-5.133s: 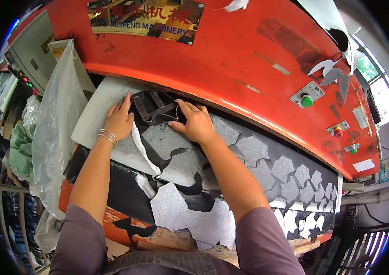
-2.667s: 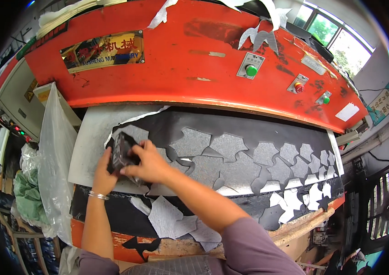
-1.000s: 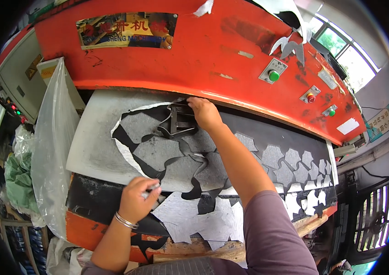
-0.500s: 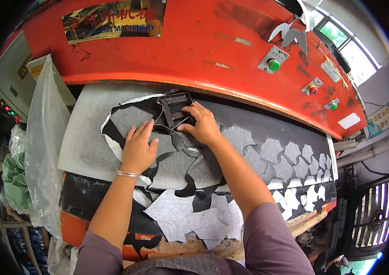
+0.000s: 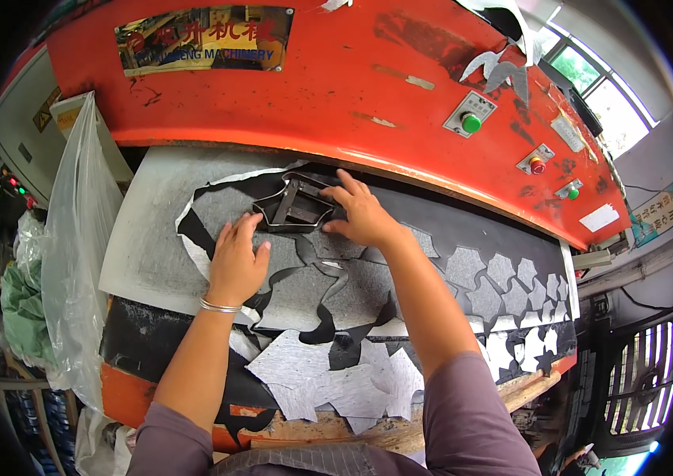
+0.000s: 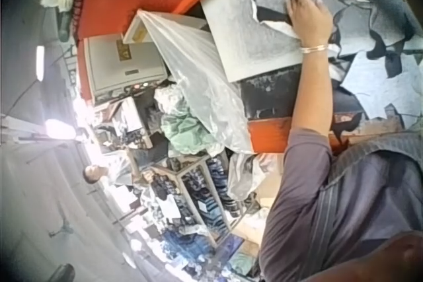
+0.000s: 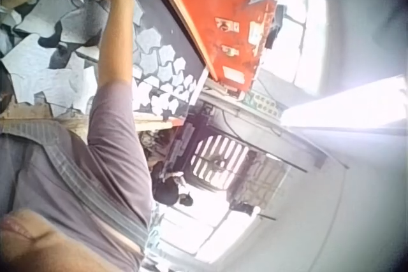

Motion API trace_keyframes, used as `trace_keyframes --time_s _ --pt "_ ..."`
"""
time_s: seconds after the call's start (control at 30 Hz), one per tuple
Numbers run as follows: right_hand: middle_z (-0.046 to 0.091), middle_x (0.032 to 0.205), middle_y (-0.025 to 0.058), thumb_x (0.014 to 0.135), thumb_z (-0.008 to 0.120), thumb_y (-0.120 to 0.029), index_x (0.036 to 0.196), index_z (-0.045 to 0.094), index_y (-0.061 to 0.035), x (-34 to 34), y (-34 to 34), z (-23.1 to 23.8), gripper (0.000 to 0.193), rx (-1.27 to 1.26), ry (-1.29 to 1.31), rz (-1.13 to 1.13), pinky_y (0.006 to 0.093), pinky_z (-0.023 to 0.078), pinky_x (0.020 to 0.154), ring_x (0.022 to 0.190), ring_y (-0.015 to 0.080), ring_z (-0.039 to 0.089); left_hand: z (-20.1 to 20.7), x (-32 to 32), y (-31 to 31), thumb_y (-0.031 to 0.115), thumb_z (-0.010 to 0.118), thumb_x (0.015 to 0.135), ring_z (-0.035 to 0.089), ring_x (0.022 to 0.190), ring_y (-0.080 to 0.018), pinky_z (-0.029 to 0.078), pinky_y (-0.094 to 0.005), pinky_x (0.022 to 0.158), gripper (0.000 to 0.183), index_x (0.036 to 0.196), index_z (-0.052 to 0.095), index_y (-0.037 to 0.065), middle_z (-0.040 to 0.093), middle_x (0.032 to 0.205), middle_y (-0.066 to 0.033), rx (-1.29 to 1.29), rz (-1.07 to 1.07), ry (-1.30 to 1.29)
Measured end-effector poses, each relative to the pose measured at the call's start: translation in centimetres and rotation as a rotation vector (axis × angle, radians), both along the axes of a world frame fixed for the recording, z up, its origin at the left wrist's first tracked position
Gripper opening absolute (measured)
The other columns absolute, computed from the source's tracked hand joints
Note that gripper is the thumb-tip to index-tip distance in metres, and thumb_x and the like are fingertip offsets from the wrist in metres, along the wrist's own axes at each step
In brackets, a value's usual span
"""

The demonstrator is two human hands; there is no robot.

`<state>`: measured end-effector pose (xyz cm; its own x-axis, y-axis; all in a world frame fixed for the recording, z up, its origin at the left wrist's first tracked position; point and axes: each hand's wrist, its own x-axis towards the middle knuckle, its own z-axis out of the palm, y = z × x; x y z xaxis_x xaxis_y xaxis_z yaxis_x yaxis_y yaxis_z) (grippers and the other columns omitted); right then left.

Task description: The worker is using a hydraulic press and a metal die to cut specific shapes out of a black leather sheet for shoe manufacturing.

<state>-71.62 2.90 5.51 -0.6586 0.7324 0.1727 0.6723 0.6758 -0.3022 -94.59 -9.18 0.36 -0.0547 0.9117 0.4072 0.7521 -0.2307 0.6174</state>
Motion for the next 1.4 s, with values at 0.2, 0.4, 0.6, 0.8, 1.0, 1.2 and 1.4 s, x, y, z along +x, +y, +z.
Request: trace_keyframes --time_s 0.2,0.4,0.6,0.8,1.0,1.2,1.4 --pt "0.057 0.112 0.0199 0.07 0.081 -0.024 0.085 0.065 -0.004 -2.7 -2.8 -2.5 0.029 -0.013 0.192 -0.155 0.0405 0.048 0.086 0.105 0.036 0.055 -1.1 -2.4 3.5 0.009 0.052 0.084 0.049 0.124 -0.0327 0.023 -0.0507 0.111 0.046 0.129 0.043 0.004 0.055 0.129 -0.02 -0.167 -0.119 -0.25" --pt "0.057 0.093 0.0135 0.065 0.084 -0.032 0.084 0.064 -0.0036 -3.2 -4.3 -2.6 0.039 0.071 0.249 -0.32 0.0389 0.051 0.069 0.079 0.0301 0.06 -1.1 -3.5 5.7 0.009 0.049 0.086 0.046 0.127 -0.0307 0.024 -0.0491 0.111 0.045 0.13 0.041 0.004 0.055 0.131 -0.0166 -0.126 -0.061 -0.049" --pt "0.055 0.077 0.0121 0.067 0.081 -0.041 0.082 0.06 -0.005 -4.5 -4.7 -2.4 0.045 0.117 0.226 -0.32 0.0398 0.049 0.061 0.066 0.0329 0.058 -1.3 -2.8 5.3 0.007 0.048 0.086 0.05 0.122 -0.0312 0.027 -0.0489 0.11 0.045 0.131 0.041 0.005 0.057 0.129 -0.0135 -0.005 -0.055 0.093" --pt "0.064 0.104 0.0112 0.084 0.062 -0.018 0.095 0.064 -0.0086 -4.9 0.0 1.5 0.015 0.327 0.02 0.053 0.0388 0.049 0.079 0.1 0.0291 0.06 -0.6 -2.7 5.0 0.004 0.049 0.083 0.049 0.122 -0.0328 0.031 -0.0464 0.108 0.047 0.13 0.041 0.002 0.058 0.126 -0.0174 -0.03 -0.045 -0.045" --pt "0.062 0.115 0.0069 0.086 0.053 -0.011 0.104 0.066 -0.0112 -10.2 6.2 0.8 0.022 0.408 -0.179 0.587 0.0371 0.045 0.09 0.109 0.0251 0.057 -0.5 -2.5 5.2 -0.002 0.047 0.084 0.053 0.114 -0.037 0.042 -0.0431 0.097 0.048 0.131 0.04 0.003 0.06 0.122 -0.0175 0.032 0.02 -0.116" --pt "0.063 0.103 0.0095 0.088 0.056 -0.02 0.096 0.066 -0.0097 -9.1 6.0 2.6 0.016 0.114 -0.343 0.389 0.0405 0.048 0.081 0.096 0.0293 0.06 -1.0 -3.7 4.8 -0.004 0.045 0.081 0.053 0.112 -0.038 0.041 -0.0445 0.097 0.048 0.129 0.041 -0.001 0.061 0.118 -0.0189 0.085 0.109 -0.266" --pt "0.065 0.086 0.0189 0.09 0.057 -0.023 0.087 0.066 -0.0014 -5.4 3.1 1.7 0.024 -0.252 -0.04 -0.218 0.042 0.048 0.078 0.086 0.0372 0.062 -1.0 -4.2 5.1 -0.004 0.045 0.081 0.052 0.115 -0.0357 0.04 -0.0434 0.1 0.051 0.132 0.038 0.0 0.06 0.123 -0.0156 0.017 0.064 -0.335"
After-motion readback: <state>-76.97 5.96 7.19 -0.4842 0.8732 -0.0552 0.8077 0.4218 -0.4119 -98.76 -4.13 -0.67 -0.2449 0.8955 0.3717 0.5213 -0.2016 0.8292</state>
